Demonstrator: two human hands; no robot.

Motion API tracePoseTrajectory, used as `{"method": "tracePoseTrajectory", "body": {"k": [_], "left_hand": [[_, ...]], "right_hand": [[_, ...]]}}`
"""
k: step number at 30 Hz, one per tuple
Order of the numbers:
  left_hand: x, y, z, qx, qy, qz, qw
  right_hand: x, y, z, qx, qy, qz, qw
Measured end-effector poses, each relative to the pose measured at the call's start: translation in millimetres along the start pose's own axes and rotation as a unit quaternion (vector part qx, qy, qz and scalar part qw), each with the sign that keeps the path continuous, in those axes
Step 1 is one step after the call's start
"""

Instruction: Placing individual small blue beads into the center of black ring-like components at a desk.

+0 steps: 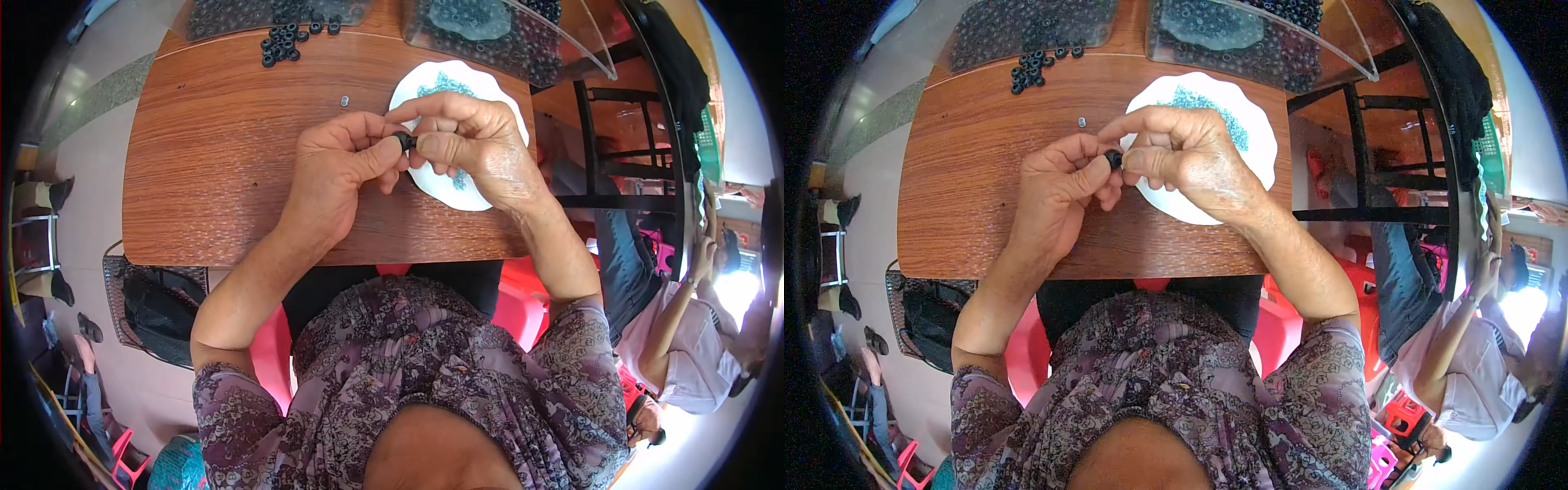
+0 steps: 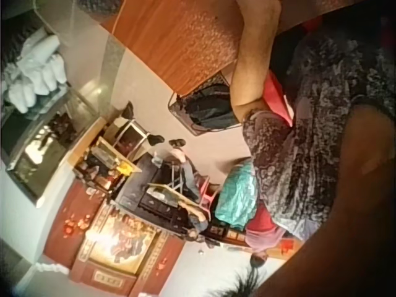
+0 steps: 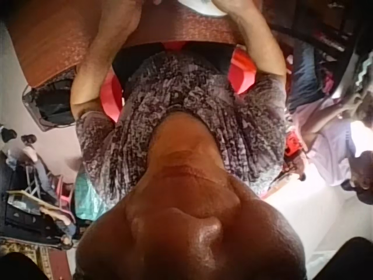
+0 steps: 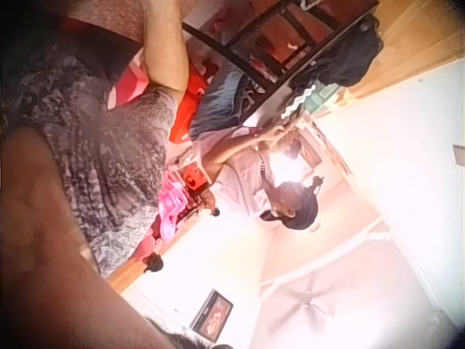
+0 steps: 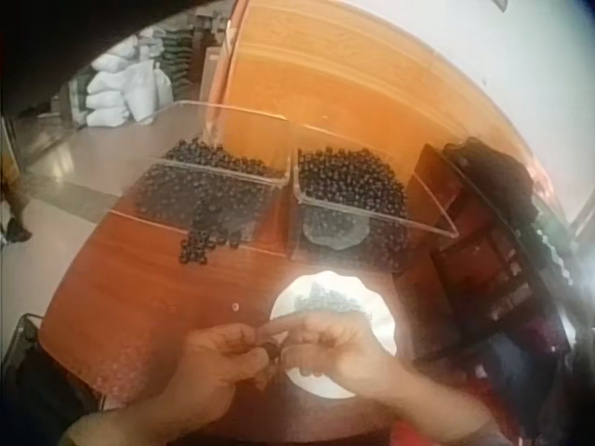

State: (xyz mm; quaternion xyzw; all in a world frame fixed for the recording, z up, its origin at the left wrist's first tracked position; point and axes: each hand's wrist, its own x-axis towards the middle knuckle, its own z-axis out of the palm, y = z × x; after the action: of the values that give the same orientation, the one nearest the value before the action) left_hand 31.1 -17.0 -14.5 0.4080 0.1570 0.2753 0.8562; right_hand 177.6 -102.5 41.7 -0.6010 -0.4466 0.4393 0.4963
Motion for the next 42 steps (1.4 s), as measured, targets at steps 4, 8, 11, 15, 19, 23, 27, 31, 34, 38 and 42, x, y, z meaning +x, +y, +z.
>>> {"method": "tracePoseTrajectory", "body": {"k": [4,8,11,15,19,23,27,31,34,38,42], "left_hand": [[0.6,-2.6,-5.0,-0.034,-0.02,-0.028,0.999],[0.5,-5.0,-9.2,-0.035,-0.034,-0.022,0.999],[1.8,-5.0,-10.2,-0.009,-0.021,-0.006,1.0],[1.0,0.0,-12.1,0.033,-0.011,0.0,0.999],[0.8,1.9,-11.4,0.022,-0.021,-0.015,0.999],[-2.4,0.6,-10.6,-0.007,-0.041,-0.028,0.999],[-7.4,0.6,-4.0,-0.078,-0.031,-0.086,0.993],[-7.6,31.1,11.1,0.026,-0.005,-0.079,0.997],[12.1,69.3,18.3,0.182,0.036,0.026,0.982],[70.2,135.5,14.6,0.416,0.08,0.251,0.87],[127.0,195.8,3.7,0.606,0.226,0.267,0.714]], "right_hand": [[1.7,-1.5,1.1,0.007,-0.043,0.035,0.998],[5.9,3.4,0.6,0.009,-0.069,0.038,0.997],[9.4,1.6,9.7,0.01,-0.059,0.028,0.998],[14.5,1.8,14.8,0.006,-0.059,0.003,0.998],[13.9,0.3,10.1,0.006,-0.083,0.009,0.996],[8.4,-1.7,6.8,0.024,-0.075,0.017,0.997],[-2.4,-2.9,4.3,0.042,-0.08,0.032,0.995],[-9.4,-10.6,3.6,0.1,-0.073,0.033,0.992],[-11.6,-13.2,-1.8,0.044,-0.007,-0.064,0.997],[-14.5,-12.1,-22.7,-0.014,0.036,-0.043,0.998],[-17.9,-9.8,-22.5,-0.038,0.035,0.016,0.999]]}}
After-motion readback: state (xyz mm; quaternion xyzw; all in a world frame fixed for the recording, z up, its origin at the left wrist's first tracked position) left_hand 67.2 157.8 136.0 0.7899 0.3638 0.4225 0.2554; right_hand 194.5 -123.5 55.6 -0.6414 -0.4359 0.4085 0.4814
